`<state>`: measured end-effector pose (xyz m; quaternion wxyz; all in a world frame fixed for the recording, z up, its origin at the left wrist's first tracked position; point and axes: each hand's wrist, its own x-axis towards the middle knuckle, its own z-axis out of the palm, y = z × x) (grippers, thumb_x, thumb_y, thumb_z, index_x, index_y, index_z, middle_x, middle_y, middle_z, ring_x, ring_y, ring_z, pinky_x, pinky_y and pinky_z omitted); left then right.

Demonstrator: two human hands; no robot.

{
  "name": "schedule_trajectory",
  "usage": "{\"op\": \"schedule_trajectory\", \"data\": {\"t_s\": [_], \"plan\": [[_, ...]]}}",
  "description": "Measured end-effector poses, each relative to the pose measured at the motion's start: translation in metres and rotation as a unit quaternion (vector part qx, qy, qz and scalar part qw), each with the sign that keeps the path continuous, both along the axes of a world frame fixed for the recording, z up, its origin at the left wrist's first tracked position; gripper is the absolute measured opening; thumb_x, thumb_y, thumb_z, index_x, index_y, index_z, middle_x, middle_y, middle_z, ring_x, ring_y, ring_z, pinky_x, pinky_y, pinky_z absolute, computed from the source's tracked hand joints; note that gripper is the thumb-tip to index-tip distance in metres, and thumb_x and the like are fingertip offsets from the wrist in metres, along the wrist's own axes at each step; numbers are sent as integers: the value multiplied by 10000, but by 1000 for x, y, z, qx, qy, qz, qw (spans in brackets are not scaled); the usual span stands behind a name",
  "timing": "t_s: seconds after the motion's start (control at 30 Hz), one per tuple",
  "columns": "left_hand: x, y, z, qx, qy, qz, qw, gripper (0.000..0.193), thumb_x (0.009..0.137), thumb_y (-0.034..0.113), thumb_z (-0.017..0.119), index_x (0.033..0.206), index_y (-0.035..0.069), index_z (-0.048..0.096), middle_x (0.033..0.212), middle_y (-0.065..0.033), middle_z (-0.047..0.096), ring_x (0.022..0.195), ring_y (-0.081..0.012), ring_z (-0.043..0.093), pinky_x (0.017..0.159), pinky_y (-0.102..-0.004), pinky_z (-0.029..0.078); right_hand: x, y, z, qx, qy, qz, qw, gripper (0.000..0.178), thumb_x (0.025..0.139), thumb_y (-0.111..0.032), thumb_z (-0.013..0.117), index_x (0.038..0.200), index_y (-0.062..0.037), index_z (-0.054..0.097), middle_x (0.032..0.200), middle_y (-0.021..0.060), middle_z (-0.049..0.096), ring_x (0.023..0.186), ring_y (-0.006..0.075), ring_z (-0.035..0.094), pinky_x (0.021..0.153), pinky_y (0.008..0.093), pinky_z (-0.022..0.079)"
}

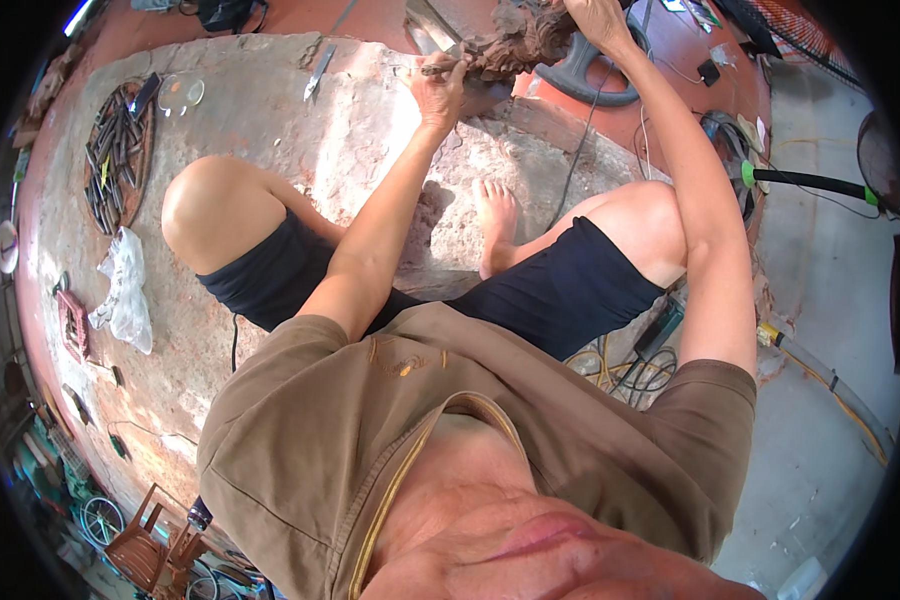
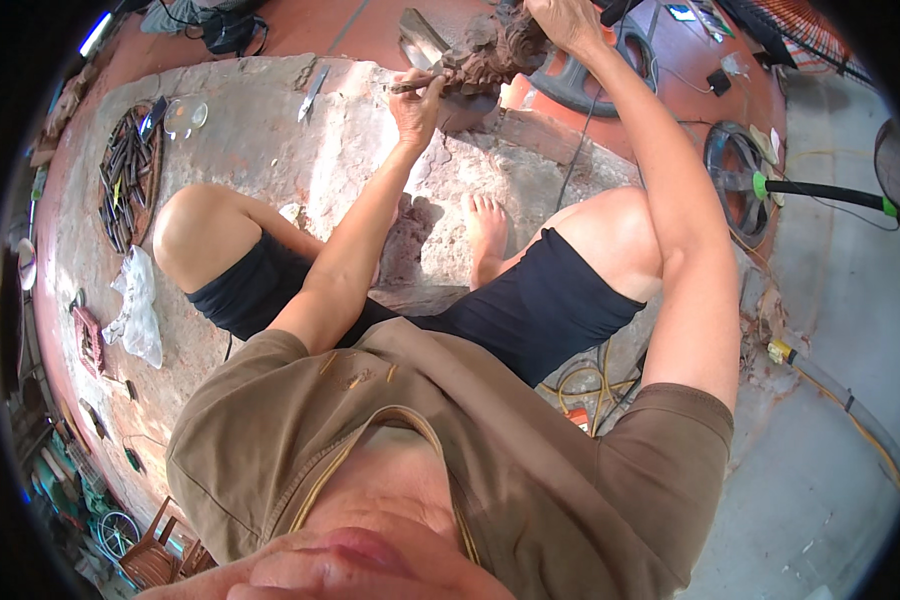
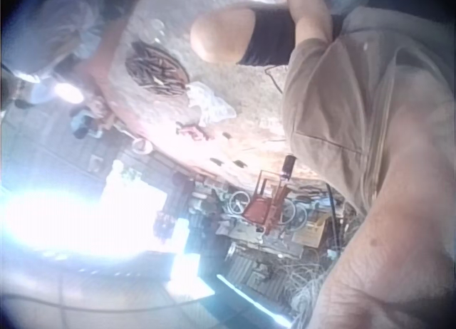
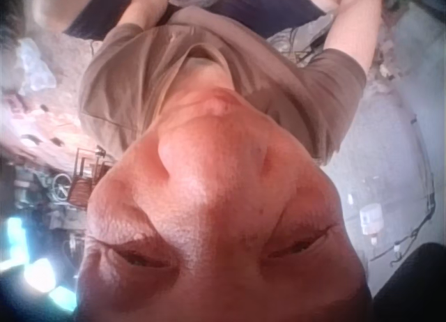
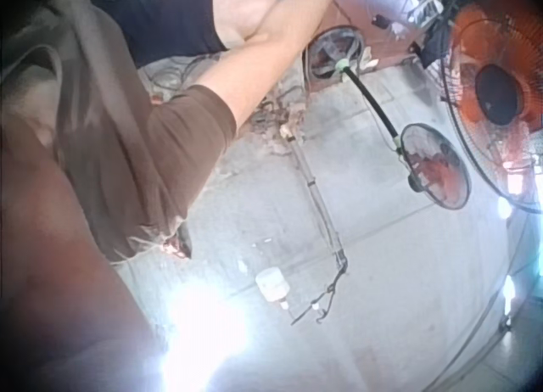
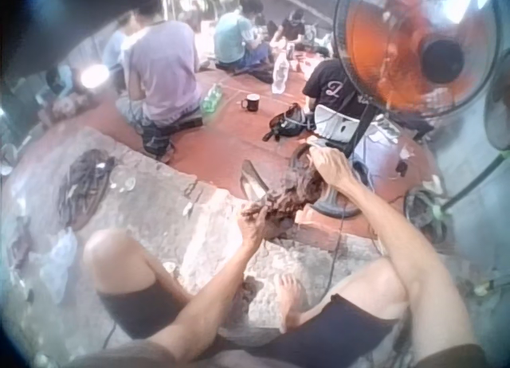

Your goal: The person sits on the floor and carves a piece of wood using a chisel and a mallet. They hold the wood steady with one hand while striking the chisel with the mallet to shape the material.

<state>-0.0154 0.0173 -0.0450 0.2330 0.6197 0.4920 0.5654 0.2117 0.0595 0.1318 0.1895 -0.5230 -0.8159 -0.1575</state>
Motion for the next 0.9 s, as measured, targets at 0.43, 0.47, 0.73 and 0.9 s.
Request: {"op": "schedule_trajectory", "data": {"t_s": [0.43,0.47,0.73,0.9], "plan": [[-3,6,2,-24,163,-3,986,198,762,260,745,757,74,680,721,-99,656,848,-284,606,842,-443,352,0,-9,11,-50,42,52,997,250,929,-190,434,777,-53,579,752,186,633,771,389,632,664,466,475],[-6,2,-16,-50,128,-8,991,179,758,228,739,791,60,688,726,-119,660,851,-300,614,867,-458,350,-11,-10,16,-57,59,48,995,259,929,-192,423,777,-55,580,754,184,635,776,387,633,670,462,476],[-34,9,12,-234,7,42,971,249,707,227,722,757,-18,722,711,-192,698,680,-345,683,700,-429,534,-30,-36,38,-206,233,5,950,335,937,-297,523,868,0,660,861,186,680,797,336,658,697,394,475],[-29,5,-17,-248,-126,8,960,242,731,155,782,846,-45,708,764,-94,694,651,-192,612,629,-355,482,-16,-44,40,-228,316,-43,920,315,952,-302,563,944,-10,682,814,89,668,774,172,627,721,320,478]]}}
